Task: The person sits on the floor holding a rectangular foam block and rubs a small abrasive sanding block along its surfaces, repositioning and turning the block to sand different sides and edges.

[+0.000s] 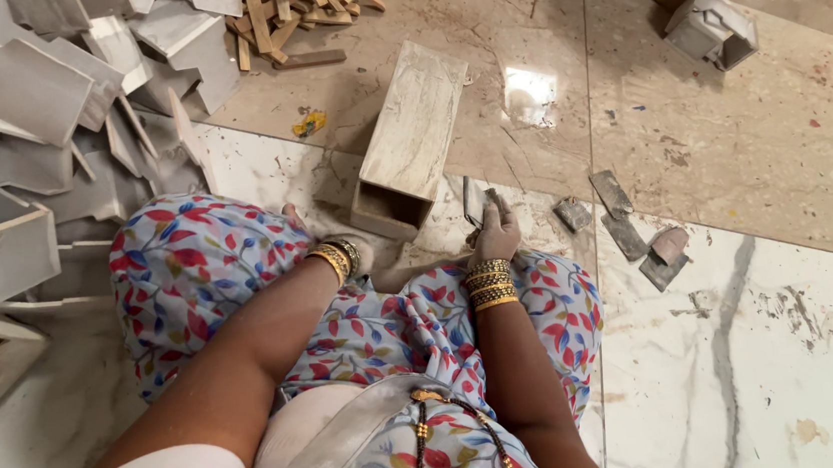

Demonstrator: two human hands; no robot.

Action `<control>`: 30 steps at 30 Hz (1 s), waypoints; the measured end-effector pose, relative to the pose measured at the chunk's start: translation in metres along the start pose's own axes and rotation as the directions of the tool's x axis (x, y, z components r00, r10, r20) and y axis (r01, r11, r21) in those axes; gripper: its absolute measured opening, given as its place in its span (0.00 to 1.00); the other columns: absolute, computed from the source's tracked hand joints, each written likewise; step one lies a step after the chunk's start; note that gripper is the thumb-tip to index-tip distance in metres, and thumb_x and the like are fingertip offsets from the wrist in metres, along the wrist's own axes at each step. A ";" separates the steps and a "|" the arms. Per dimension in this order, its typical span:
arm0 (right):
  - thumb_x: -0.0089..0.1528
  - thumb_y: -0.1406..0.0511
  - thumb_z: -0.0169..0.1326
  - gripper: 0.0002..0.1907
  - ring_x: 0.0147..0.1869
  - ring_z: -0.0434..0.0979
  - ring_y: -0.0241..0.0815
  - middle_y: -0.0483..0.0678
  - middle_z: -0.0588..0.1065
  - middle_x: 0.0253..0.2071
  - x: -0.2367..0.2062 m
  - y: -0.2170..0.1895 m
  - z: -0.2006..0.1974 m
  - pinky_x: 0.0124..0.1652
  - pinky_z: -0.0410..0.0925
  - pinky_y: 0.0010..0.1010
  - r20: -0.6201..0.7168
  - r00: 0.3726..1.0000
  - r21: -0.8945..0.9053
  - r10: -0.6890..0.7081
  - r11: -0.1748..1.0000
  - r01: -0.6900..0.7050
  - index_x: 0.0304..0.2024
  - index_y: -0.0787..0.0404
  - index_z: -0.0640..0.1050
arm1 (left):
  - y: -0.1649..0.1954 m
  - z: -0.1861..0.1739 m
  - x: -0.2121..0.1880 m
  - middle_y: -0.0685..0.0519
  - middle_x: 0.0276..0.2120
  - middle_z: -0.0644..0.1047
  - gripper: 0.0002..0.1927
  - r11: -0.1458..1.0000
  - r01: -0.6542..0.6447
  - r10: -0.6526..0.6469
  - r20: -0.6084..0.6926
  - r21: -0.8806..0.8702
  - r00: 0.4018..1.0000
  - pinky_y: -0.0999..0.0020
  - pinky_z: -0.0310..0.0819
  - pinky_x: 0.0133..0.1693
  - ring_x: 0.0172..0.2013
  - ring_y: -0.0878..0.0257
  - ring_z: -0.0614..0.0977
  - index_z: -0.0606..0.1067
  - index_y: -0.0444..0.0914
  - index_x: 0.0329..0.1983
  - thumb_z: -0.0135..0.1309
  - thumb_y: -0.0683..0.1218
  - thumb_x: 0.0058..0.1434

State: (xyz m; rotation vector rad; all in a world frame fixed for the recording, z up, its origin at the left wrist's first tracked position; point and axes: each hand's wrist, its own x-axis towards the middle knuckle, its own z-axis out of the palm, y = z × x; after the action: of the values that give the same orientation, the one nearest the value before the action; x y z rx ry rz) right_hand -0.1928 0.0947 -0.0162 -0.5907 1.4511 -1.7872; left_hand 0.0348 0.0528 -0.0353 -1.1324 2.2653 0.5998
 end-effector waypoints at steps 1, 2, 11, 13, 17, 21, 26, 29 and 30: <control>0.67 0.66 0.50 0.16 0.15 0.64 0.30 0.47 0.80 0.36 -0.002 -0.002 0.000 0.15 0.61 0.23 -0.002 1.000 0.009 -0.011 1.000 0.011 0.57 0.64 0.76 | 0.005 0.003 0.000 0.43 0.51 0.80 0.18 0.996 -0.072 0.072 0.004 0.059 0.997 0.56 0.73 0.55 0.52 0.51 0.82 0.82 0.37 0.50 0.49 0.44 0.61; 0.67 0.66 0.50 0.16 0.15 0.65 0.30 0.47 0.80 0.36 -0.004 -0.005 0.000 0.14 0.61 0.23 -0.004 1.000 0.016 -0.021 1.000 0.021 0.57 0.64 0.76 | 0.009 0.004 0.000 0.43 0.50 0.82 0.17 0.983 -0.144 0.143 0.013 0.116 0.990 0.58 0.76 0.53 0.50 0.51 0.84 0.83 0.37 0.48 0.49 0.43 0.59; 0.68 0.66 0.49 0.16 0.17 0.67 0.29 0.45 0.81 0.42 -0.033 -0.039 0.016 0.15 0.62 0.22 0.031 0.993 0.083 -0.113 0.991 0.110 0.57 0.64 0.76 | 0.037 -0.015 -0.006 0.39 0.47 0.81 0.17 0.986 -0.160 0.149 -0.209 -0.038 0.966 0.55 0.76 0.51 0.50 0.47 0.83 0.82 0.35 0.46 0.51 0.49 0.60; 0.68 0.66 0.49 0.16 0.18 0.68 0.29 0.44 0.81 0.45 -0.034 -0.041 0.017 0.16 0.62 0.22 0.027 0.993 0.088 -0.119 0.989 0.116 0.57 0.63 0.76 | 0.048 -0.017 -0.009 0.41 0.50 0.79 0.18 0.992 -0.110 0.121 -0.190 0.069 0.974 0.53 0.76 0.51 0.51 0.48 0.81 0.79 0.36 0.50 0.53 0.45 0.57; 0.69 0.67 0.51 0.17 0.18 0.66 0.29 0.50 0.79 0.40 -0.027 -0.033 0.009 0.17 0.62 0.22 -0.015 0.994 0.036 -0.108 0.993 0.108 0.59 0.63 0.77 | 0.075 -0.038 -0.026 0.42 0.51 0.80 0.21 0.959 -0.188 0.130 -0.263 -0.212 0.956 0.55 0.76 0.54 0.53 0.48 0.82 0.81 0.38 0.53 0.52 0.45 0.58; 0.76 0.71 0.53 0.14 0.49 0.82 0.30 0.54 0.83 0.56 -0.016 -0.020 0.000 0.47 0.75 0.23 0.130 0.877 0.037 -0.463 0.886 0.462 0.62 0.70 0.78 | 0.074 -0.071 -0.086 0.45 0.54 0.82 0.24 0.434 -0.739 0.635 -0.407 -0.515 0.656 0.61 0.74 0.57 0.54 0.52 0.82 0.77 0.42 0.60 0.53 0.48 0.60; 0.67 0.66 0.51 0.17 0.17 0.65 0.28 0.44 0.81 0.44 -0.011 -0.005 -0.004 0.16 0.61 0.21 0.004 0.994 0.029 -0.106 0.994 0.106 0.57 0.63 0.77 | 0.004 -0.064 -0.231 0.46 0.72 0.69 0.36 -0.276 -0.621 0.934 -0.358 -0.733 0.007 0.56 0.56 0.78 0.75 0.54 0.66 0.72 0.40 0.69 0.69 0.53 0.58; 0.68 0.66 0.50 0.17 0.15 0.64 0.30 0.47 0.79 0.40 -0.006 -0.005 -0.005 0.15 0.61 0.22 0.007 0.999 -0.001 -0.048 0.999 0.048 0.58 0.62 0.77 | -0.021 -0.041 -0.285 0.45 0.72 0.67 0.25 -0.295 -0.756 0.926 -0.370 -0.585 -0.075 0.51 0.42 0.77 0.79 0.51 0.58 0.77 0.37 0.61 0.65 0.54 0.66; 0.68 0.65 0.50 0.17 0.15 0.64 0.31 0.49 0.78 0.37 -0.004 -0.009 -0.005 0.15 0.60 0.23 0.005 1.000 -0.026 -0.021 0.999 0.021 0.58 0.62 0.77 | -0.023 -0.037 -0.291 0.43 0.67 0.70 0.20 -0.273 -0.788 0.911 -0.413 -0.552 -0.027 0.48 0.43 0.76 0.76 0.47 0.61 0.79 0.36 0.53 0.63 0.53 0.65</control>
State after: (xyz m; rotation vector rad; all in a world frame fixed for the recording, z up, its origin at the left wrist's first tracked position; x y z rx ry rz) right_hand -0.1968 0.1019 -0.0086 -0.6251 1.4714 -1.7841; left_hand 0.1914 0.1879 0.1735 0.8918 2.3059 2.1868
